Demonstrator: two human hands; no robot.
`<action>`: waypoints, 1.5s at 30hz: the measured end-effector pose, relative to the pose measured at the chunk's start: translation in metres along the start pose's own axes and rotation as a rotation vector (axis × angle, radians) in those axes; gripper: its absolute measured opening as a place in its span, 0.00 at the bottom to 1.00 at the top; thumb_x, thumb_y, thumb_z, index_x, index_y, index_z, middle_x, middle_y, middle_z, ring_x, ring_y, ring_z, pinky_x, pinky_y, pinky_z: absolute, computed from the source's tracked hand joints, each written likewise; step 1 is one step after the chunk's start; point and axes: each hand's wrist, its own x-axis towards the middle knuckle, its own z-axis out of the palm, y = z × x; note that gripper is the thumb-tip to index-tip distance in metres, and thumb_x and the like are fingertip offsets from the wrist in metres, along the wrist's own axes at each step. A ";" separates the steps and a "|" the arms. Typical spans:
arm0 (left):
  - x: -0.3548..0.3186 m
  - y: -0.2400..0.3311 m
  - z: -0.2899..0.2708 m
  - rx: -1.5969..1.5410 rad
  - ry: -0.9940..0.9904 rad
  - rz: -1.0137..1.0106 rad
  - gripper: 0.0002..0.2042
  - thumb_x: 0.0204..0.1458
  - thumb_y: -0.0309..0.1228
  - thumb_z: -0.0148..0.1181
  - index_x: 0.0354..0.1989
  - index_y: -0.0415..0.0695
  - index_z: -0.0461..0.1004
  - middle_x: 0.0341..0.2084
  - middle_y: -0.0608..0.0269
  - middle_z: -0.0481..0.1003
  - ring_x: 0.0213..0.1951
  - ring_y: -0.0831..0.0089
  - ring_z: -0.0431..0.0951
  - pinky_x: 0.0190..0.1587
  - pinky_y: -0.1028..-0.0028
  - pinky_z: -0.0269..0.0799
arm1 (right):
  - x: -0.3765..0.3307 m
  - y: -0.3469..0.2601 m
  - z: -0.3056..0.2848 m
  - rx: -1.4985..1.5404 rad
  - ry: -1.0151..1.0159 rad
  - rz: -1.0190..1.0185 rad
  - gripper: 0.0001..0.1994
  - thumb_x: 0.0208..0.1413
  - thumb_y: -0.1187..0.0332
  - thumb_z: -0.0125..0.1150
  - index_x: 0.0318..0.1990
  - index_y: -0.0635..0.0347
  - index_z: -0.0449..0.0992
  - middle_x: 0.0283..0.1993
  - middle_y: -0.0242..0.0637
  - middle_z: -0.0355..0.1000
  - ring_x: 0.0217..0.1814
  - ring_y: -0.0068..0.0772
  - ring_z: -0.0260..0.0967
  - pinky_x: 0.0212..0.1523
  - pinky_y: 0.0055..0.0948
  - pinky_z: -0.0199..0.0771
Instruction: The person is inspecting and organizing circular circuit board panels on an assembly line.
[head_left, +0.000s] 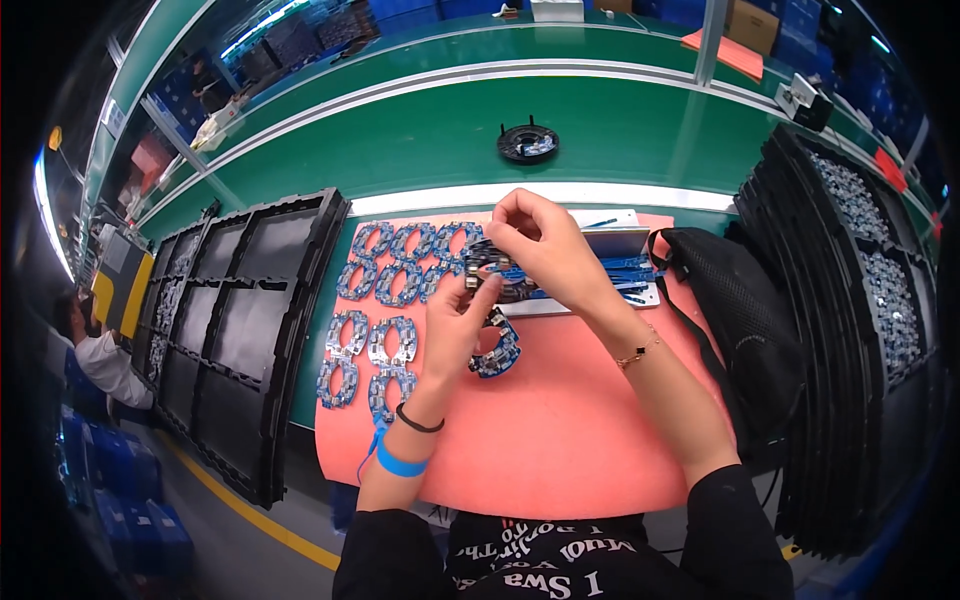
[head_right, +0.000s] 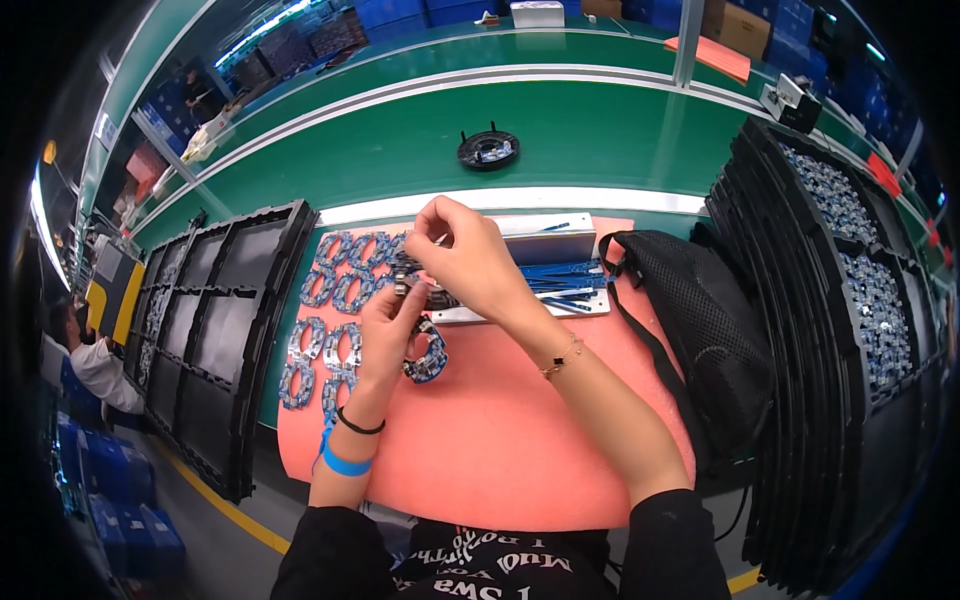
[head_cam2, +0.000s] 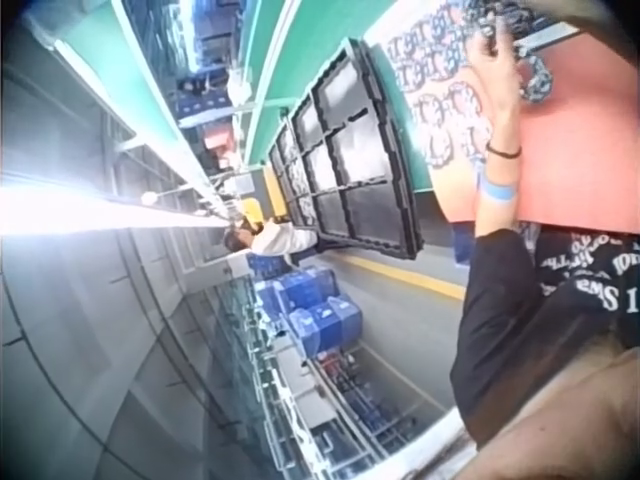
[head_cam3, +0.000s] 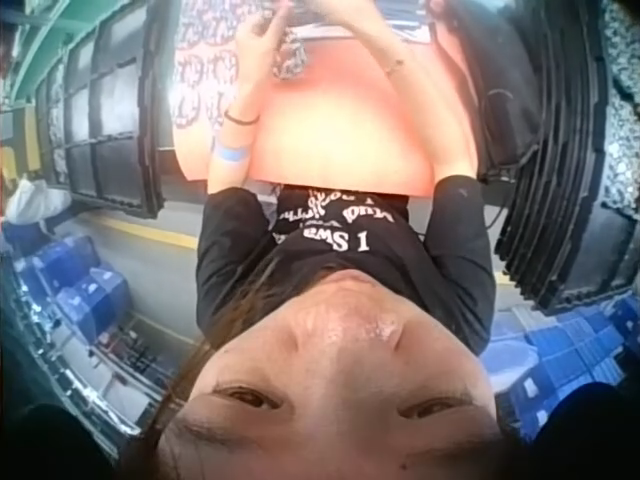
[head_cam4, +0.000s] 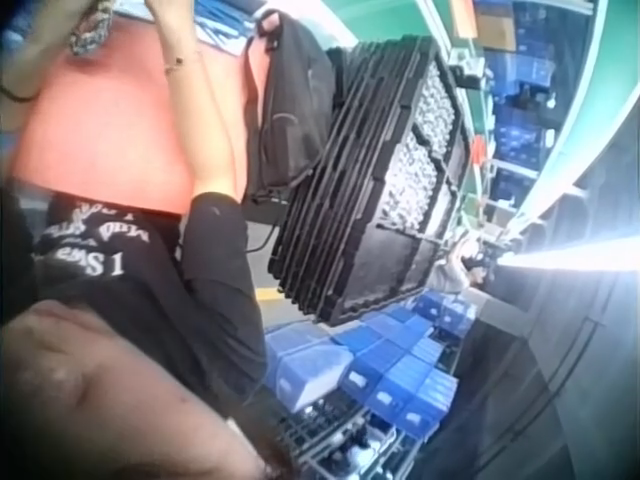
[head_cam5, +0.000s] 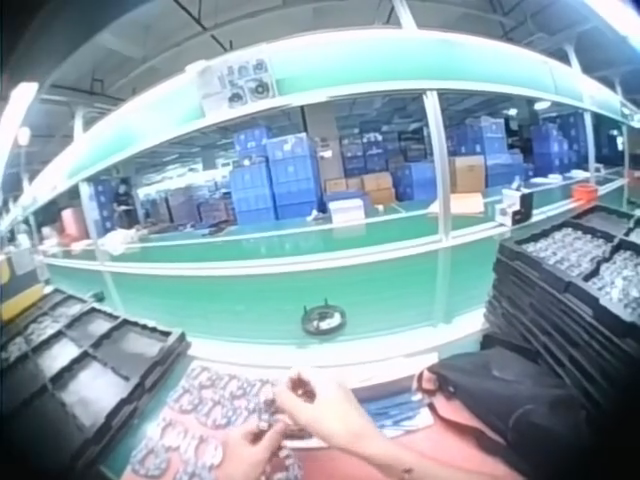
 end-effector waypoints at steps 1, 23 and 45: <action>0.002 -0.004 -0.002 -0.003 -0.054 0.050 0.09 0.52 0.34 0.56 0.30 0.40 0.73 0.16 0.74 0.69 0.13 0.91 0.60 0.11 0.86 0.48 | -0.002 -0.009 -0.002 -0.069 0.004 0.005 0.08 0.52 0.67 0.55 0.31 0.63 0.68 0.25 0.28 0.66 0.24 0.14 0.60 0.24 0.17 0.60; -0.005 0.000 -0.010 -0.358 -0.458 0.217 0.12 0.57 0.34 0.46 0.33 0.37 0.70 0.29 0.58 0.75 0.36 0.74 0.76 0.34 0.79 0.70 | 0.003 -0.004 -0.008 0.394 -0.092 0.348 0.18 0.58 0.56 0.45 0.28 0.63 0.67 0.11 0.28 0.56 0.08 0.16 0.49 0.10 0.17 0.52; 0.001 0.001 -0.002 -0.467 0.148 -0.140 0.12 0.56 0.41 0.49 0.29 0.45 0.69 0.04 0.77 0.55 0.06 0.87 0.50 0.13 0.82 0.47 | -0.001 0.000 0.000 -0.015 0.016 0.026 0.08 0.51 0.74 0.53 0.38 0.67 0.72 0.37 0.39 0.71 0.28 0.25 0.73 0.30 0.19 0.72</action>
